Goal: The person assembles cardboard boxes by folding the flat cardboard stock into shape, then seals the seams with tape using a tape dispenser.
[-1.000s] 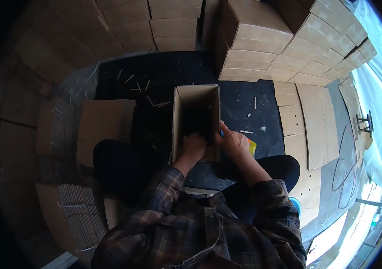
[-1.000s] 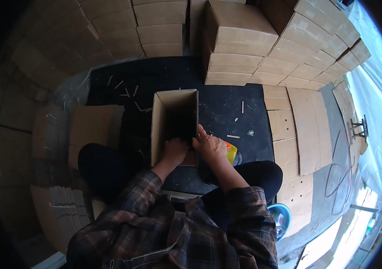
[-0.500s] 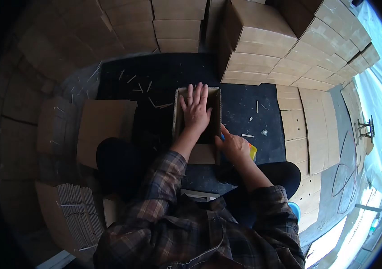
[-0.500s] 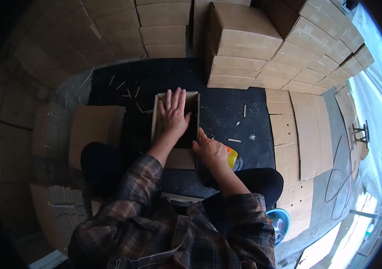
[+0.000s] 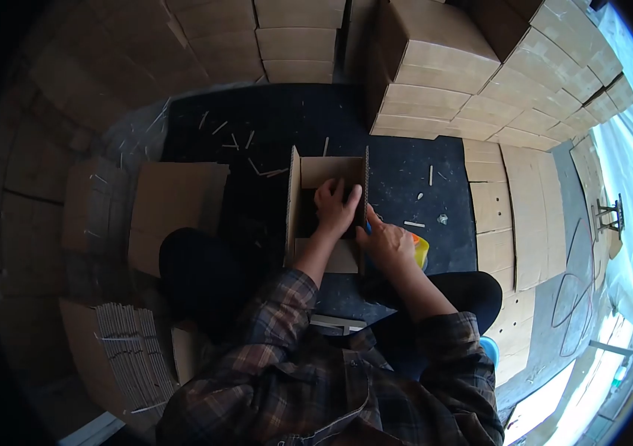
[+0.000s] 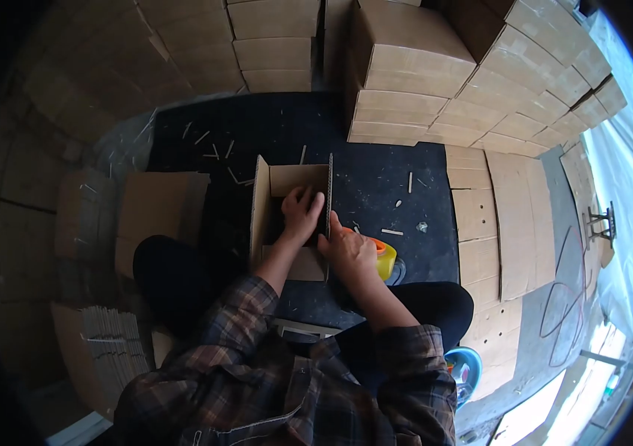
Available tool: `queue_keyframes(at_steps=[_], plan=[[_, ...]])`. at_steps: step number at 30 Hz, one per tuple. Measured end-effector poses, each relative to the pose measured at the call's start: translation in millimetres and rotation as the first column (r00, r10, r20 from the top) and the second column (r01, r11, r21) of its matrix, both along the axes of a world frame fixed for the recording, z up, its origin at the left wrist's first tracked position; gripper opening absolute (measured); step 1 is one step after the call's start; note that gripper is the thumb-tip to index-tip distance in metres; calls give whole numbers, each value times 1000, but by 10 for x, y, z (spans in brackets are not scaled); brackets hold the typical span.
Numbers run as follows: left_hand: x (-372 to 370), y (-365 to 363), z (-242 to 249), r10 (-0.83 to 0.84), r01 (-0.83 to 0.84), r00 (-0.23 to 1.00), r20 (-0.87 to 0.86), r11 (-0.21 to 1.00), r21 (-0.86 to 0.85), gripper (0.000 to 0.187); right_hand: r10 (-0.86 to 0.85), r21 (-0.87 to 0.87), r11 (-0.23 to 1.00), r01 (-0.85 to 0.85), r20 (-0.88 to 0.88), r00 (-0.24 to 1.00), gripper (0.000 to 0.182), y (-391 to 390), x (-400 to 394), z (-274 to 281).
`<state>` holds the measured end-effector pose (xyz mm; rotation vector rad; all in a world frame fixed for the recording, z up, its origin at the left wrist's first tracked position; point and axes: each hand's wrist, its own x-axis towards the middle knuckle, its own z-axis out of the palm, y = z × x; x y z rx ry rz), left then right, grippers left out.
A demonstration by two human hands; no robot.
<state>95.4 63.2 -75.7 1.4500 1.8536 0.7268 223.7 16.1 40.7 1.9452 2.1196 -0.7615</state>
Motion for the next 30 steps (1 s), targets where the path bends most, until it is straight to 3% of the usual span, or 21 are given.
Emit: queue_keyframes(at_steps=[1, 3, 6, 8, 9, 11, 15, 17, 19, 20, 21, 23, 24, 27, 28, 30], plan=[[37, 63, 100, 109, -94, 972, 206, 992, -82, 77, 4, -8, 1000, -4, 2, 1000, 61, 4, -19, 5], [110, 67, 256, 172, -125, 936, 306, 978, -169, 87, 14, -15, 1000, -14, 8, 1000, 62, -4, -35, -5], [134, 81, 321, 180, -153, 894, 411, 983, -99, 78, 36, 14, 999, -36, 32, 999, 62, -5, -45, -56], [38, 132, 229, -29, -3, 892, 451, 998, 69, 61, 59, 36, 998, -60, 49, 997, 62, -15, -58, -58], [20, 106, 299, -25, -7, 892, 451, 998, 69, 61, 63, 37, 997, -65, 50, 997, 62, -18, -55, -47], [-3, 66, 502, -12, 62, 663, 748, 997, -40, 38, 84, 31, 996, -85, 35, 996, 62, -6, -42, -14], [-51, 92, 523, 2, 92, 645, 764, 992, -80, 34, 84, 53, 995, -85, 21, 996, 62, 2, -49, -48], [-15, 93, 528, -40, 25, 716, 697, 999, 32, 44, 79, 21, 997, -80, 28, 996, 62, 19, -64, -31], [140, 64, 137, 88, -219, 939, 333, 898, 382, 62, 70, -24, 997, -70, 19, 997, 63, 31, -62, 18], [150, 44, 84, 64, -237, 925, 374, 868, 437, 78, 59, -72, 996, -58, 10, 998, 64, 41, -67, 51], [153, 50, 51, 63, -236, 924, 378, 870, 432, 78, 62, -67, 996, -61, 14, 998, 65, 25, -63, 104], [165, 75, -10, 93, -289, 825, 557, 917, 274, 77, 54, -75, 996, -53, 17, 998, 64, 1, -66, 100], [131, 109, -65, 13, -215, 764, 645, 948, 236, 77, 50, -70, 996, -49, 11, 999, 64, 31, -69, 102], [185, 234, -431, -57, -217, 720, 691, 928, 302, 73, 34, -46, 998, -35, -10, 999, 63, 22, -89, 70], [182, 215, -276, -60, -212, 720, 692, 929, 302, 73, 29, -46, 998, -30, -10, 1000, 63, 24, -97, 56], [150, 157, 45, -52, -149, 600, 798, 973, 175, 61, 77, -48, 996, -76, 31, 997, 63, 38, -98, 32]])
